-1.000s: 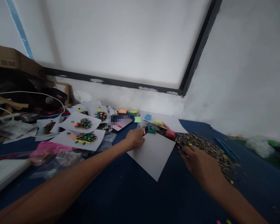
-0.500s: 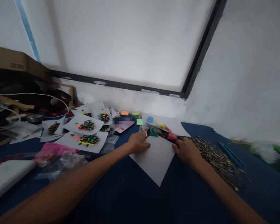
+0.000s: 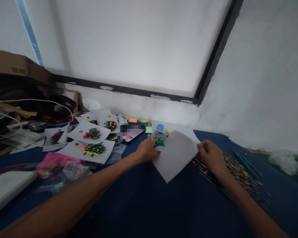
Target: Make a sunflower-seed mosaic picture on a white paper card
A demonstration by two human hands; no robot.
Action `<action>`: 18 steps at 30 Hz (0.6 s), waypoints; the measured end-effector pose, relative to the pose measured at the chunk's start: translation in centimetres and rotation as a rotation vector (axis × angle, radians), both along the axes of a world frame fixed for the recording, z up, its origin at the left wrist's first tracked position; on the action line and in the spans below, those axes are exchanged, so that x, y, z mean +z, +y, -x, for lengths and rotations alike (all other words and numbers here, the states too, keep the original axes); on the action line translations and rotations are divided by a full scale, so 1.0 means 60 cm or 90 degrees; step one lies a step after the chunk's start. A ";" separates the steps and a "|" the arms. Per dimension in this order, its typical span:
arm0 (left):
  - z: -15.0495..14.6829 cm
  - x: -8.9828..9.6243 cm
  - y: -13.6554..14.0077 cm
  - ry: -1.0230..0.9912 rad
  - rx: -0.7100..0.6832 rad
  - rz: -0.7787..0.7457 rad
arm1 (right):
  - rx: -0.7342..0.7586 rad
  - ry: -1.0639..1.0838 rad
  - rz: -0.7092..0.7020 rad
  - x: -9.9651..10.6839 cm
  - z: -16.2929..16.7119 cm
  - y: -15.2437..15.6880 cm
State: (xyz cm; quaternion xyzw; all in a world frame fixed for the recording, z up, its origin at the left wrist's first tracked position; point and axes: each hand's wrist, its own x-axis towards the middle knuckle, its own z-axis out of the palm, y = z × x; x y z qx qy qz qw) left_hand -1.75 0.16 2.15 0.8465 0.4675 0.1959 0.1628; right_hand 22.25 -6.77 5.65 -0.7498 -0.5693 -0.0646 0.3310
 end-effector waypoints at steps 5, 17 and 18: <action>-0.001 -0.006 0.006 -0.067 -0.004 0.012 | -0.075 0.144 -0.127 0.019 -0.033 -0.007; -0.013 -0.003 0.004 -0.021 -0.024 -0.101 | -0.104 0.417 -0.247 0.024 -0.056 -0.011; -0.013 -0.004 0.004 -0.004 -0.012 -0.124 | -0.099 0.436 -0.259 0.022 -0.060 -0.010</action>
